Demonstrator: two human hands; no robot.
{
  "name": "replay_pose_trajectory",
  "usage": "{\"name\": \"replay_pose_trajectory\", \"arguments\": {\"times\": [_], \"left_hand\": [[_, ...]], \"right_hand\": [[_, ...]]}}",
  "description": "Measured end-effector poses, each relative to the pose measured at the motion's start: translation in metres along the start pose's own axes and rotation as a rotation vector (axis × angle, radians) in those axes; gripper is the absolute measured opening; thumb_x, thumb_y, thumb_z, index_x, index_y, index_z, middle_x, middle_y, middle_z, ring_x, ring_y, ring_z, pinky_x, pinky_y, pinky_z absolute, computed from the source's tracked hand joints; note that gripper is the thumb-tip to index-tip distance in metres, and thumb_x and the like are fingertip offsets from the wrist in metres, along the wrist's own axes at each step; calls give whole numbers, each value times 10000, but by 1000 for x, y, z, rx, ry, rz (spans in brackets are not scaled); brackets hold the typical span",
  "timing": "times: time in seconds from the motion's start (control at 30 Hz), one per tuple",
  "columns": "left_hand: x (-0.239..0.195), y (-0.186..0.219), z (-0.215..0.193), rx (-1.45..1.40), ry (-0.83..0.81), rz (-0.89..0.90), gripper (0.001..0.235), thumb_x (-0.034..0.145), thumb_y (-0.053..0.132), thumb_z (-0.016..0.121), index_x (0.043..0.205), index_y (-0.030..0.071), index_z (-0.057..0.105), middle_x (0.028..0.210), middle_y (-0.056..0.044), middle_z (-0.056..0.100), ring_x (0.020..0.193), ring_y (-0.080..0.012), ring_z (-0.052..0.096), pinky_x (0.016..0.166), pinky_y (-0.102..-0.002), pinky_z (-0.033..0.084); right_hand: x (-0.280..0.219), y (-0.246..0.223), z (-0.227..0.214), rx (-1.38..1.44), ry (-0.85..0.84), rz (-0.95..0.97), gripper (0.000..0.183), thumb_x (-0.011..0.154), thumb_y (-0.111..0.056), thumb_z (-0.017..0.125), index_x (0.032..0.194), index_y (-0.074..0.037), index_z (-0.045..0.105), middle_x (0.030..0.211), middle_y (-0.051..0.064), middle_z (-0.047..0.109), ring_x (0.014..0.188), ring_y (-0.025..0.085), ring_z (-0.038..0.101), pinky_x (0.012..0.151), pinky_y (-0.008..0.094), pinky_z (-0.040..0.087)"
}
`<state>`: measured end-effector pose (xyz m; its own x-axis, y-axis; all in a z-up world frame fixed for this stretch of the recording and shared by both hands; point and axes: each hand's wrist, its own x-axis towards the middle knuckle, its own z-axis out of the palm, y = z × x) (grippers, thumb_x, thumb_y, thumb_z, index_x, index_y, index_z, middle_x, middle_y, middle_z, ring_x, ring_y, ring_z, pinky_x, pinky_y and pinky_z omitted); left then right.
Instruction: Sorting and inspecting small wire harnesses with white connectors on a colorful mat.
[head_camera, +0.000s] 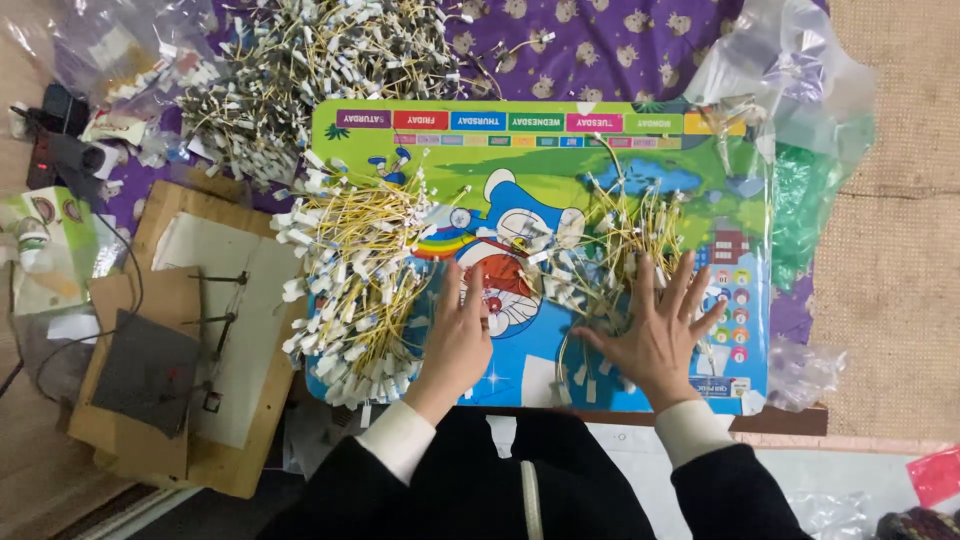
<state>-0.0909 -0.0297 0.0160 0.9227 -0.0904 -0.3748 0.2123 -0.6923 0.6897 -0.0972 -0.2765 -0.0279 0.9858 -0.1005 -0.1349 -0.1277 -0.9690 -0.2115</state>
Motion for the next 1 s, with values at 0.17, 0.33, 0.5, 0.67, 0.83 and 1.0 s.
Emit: {"name": "replay_pose_trajectory", "arguments": {"times": [0.17,0.33,0.5,0.67,0.83,1.0], "left_hand": [[7,18,18,4,36,45,732,827,-136,551,1498,-24,279,1562,-323,133,1427,-489,156,1116,-538,276],[45,56,6,41,49,130,701,822,-128,567,1473,-1,340,1541,-307,215,1346,-489,364,980,-525,468],[146,24,85,437,14,94,401,860,111,495,1245,-1,495,1083,-245,549,831,-418,684,577,-488,529],[144,69,115,438,-168,55,466,872,130,405,1320,5,426,914,-235,649,773,-414,687,599,-536,485],[111,125,111,298,-314,111,494,894,7,419,1377,-96,390,794,-275,662,551,-305,656,453,-358,474],[109,137,151,131,-404,86,475,869,81,433,1328,-31,477,1081,-344,632,990,-502,646,765,-584,537]], "right_hand": [[16,-2,-26,21,-74,85,1267,562,-776,657,1574,-265,90,1601,238,80,1422,497,158,1064,762,12],[28,16,-11,-12,-77,101,1317,542,-735,712,1585,-186,124,1456,189,364,1285,463,389,1033,746,201],[50,32,13,93,-22,197,1144,619,-286,760,1557,-73,142,1177,205,510,1065,404,581,941,526,430],[67,56,38,158,-30,225,1008,596,-317,761,1464,-97,298,1128,196,530,992,460,615,842,571,477],[75,69,28,408,-119,445,515,576,-460,765,1000,-212,612,914,153,627,887,414,679,754,517,541],[70,96,6,567,-203,561,359,670,-480,681,973,-295,627,893,9,693,942,253,684,804,467,534]]}}
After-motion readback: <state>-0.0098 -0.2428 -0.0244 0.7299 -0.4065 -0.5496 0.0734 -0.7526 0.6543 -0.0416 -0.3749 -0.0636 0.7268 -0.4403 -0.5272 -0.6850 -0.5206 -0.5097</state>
